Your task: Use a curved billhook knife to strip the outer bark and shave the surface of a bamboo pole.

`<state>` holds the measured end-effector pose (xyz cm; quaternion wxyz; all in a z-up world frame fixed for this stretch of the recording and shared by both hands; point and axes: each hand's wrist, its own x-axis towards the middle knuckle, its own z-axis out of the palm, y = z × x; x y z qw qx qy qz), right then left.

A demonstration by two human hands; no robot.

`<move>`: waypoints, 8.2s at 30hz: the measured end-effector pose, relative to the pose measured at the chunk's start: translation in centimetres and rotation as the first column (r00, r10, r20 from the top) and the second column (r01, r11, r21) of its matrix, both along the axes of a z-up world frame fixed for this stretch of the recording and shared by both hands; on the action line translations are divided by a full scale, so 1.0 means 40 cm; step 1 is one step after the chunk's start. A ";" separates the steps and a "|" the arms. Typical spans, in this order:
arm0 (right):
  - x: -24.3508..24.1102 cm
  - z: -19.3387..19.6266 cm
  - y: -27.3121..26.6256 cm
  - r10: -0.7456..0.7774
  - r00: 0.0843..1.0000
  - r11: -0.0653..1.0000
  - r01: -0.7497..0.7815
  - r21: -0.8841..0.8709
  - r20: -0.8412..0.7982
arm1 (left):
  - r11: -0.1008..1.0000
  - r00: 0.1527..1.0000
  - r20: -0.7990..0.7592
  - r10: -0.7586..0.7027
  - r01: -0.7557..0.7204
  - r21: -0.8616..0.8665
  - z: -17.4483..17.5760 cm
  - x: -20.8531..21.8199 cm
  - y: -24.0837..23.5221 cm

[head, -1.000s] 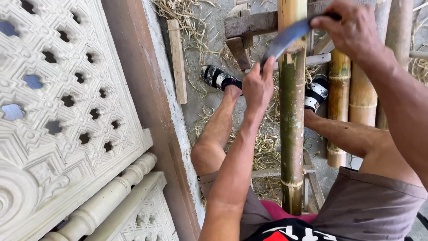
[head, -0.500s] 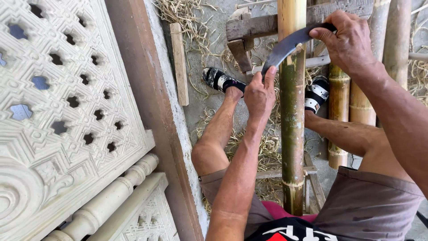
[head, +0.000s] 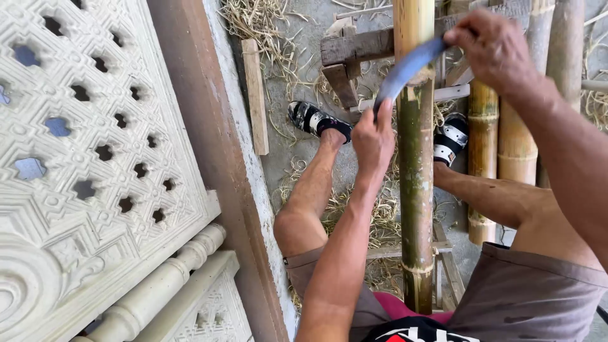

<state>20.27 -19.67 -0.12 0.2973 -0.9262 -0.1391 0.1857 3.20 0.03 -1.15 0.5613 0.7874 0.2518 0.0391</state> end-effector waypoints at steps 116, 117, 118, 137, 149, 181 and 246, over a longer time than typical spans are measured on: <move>-0.125 -0.098 0.007 -0.209 0.976 0.911 0.172 0.374 0.060 | 0.785 0.891 -0.301 -0.340 0.445 0.430 0.133 0.152 0.082; -0.124 -0.083 0.008 -0.213 0.975 0.910 0.177 0.375 0.059 | 0.783 0.889 -0.303 -0.343 0.449 0.431 0.136 0.147 0.082; -0.124 -0.070 0.008 -0.200 0.978 0.928 0.169 0.332 0.060 | 0.770 0.887 -0.319 -0.332 0.451 0.451 0.136 0.141 0.082; -0.087 -0.058 0.001 -0.148 0.989 0.976 0.149 0.158 -0.019 | 0.848 0.870 -0.405 -0.282 0.424 0.318 0.142 0.127 0.071; -0.169 -0.071 -0.041 0.028 1.000 0.995 -0.029 0.098 0.006 | 0.843 0.932 -0.315 -0.178 0.310 0.440 0.130 0.047 0.047; -0.132 0.017 0.007 0.063 0.997 0.998 -0.064 -0.008 -0.038 | 0.917 0.970 -0.179 -0.167 0.220 0.334 0.124 -0.057 0.041; -0.185 -0.076 -0.040 -0.214 0.951 0.945 0.143 0.296 0.224 | 0.785 0.946 -0.038 -0.323 0.290 0.548 0.057 0.103 0.073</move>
